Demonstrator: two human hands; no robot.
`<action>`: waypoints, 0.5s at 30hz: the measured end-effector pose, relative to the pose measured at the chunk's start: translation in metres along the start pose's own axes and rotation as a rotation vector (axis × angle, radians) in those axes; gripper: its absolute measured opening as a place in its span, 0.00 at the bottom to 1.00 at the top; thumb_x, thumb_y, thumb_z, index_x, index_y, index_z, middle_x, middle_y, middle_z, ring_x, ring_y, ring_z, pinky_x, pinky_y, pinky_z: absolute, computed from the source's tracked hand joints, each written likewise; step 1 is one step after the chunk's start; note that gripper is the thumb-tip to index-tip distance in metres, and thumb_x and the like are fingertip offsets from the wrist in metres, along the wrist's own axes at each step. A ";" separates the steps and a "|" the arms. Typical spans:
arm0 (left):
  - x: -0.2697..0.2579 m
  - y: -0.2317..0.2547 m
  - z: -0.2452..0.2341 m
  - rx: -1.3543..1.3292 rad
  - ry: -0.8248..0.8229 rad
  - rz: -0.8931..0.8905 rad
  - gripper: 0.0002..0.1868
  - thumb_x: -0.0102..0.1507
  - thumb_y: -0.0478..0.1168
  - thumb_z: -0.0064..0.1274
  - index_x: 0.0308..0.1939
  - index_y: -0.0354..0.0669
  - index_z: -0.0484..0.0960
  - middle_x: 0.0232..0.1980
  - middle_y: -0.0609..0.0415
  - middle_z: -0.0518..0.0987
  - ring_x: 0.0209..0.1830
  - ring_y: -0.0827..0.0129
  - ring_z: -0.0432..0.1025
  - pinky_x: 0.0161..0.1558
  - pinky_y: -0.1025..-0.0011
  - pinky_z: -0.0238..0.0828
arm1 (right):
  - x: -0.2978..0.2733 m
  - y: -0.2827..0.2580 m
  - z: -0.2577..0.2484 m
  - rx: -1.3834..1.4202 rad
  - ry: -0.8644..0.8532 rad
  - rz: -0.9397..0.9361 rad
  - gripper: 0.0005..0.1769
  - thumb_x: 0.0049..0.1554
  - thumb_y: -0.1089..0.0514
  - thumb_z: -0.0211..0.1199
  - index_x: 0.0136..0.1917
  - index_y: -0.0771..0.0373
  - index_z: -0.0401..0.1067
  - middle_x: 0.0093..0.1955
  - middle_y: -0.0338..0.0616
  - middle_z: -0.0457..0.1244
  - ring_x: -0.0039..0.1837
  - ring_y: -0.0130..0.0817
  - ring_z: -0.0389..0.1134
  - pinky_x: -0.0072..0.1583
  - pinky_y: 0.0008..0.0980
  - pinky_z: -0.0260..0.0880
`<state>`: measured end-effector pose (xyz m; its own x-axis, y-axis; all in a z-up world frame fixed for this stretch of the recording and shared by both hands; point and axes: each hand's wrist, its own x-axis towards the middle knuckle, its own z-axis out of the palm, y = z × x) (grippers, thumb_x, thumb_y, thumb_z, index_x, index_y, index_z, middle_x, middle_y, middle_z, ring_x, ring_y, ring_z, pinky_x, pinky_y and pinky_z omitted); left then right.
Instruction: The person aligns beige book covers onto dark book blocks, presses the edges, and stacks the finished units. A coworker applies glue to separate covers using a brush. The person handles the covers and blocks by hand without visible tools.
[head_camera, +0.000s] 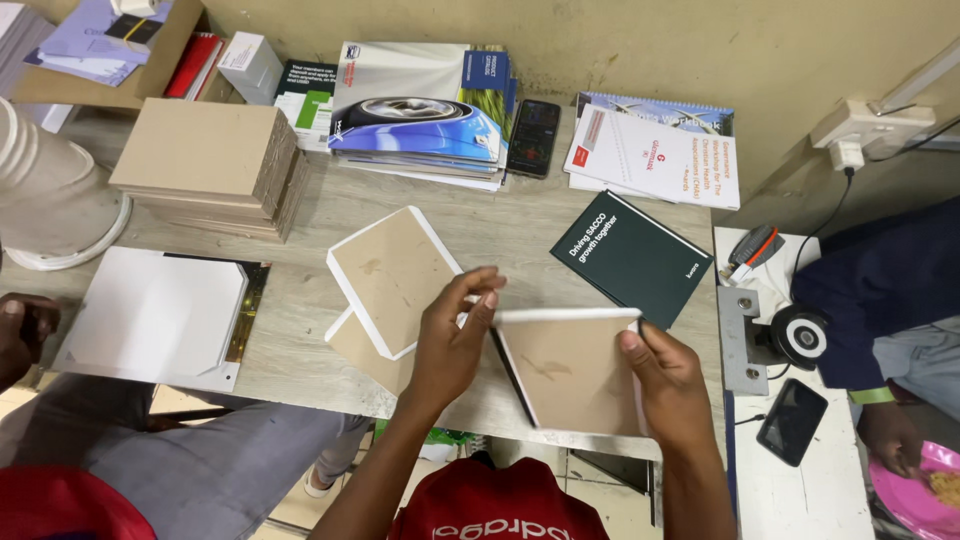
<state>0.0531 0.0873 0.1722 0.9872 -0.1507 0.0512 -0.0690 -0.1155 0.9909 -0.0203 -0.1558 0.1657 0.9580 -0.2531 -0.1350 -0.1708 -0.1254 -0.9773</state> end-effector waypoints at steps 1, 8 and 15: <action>0.007 0.017 0.004 0.000 0.003 0.008 0.23 0.68 0.50 0.43 0.63 0.46 0.76 0.60 0.51 0.82 0.51 0.65 0.75 0.47 0.66 0.80 | 0.006 -0.009 -0.003 0.000 0.000 -0.009 0.18 0.66 0.48 0.59 0.37 0.60 0.70 0.38 0.30 0.56 0.44 0.24 0.57 0.48 0.25 0.55; 0.018 0.061 0.039 0.555 -0.385 0.339 0.10 0.63 0.50 0.46 0.37 0.50 0.74 0.36 0.58 0.76 0.35 0.60 0.72 0.33 0.59 0.61 | 0.013 -0.063 -0.006 -0.400 -0.352 -0.270 0.13 0.65 0.52 0.56 0.43 0.58 0.77 0.39 0.30 0.65 0.43 0.21 0.61 0.45 0.25 0.58; 0.024 0.097 0.038 0.638 -0.617 0.194 0.13 0.59 0.49 0.46 0.22 0.53 0.67 0.20 0.63 0.71 0.24 0.66 0.65 0.27 0.61 0.52 | 0.008 -0.065 -0.026 -0.486 -0.446 -0.236 0.22 0.66 0.50 0.58 0.31 0.57 0.61 0.30 0.29 0.47 0.36 0.21 0.47 0.38 0.30 0.44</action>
<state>0.0645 0.0350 0.2646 0.7104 -0.7021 -0.0476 -0.4740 -0.5275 0.7050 -0.0076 -0.1748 0.2321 0.9676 0.2381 -0.0842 0.0689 -0.5694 -0.8192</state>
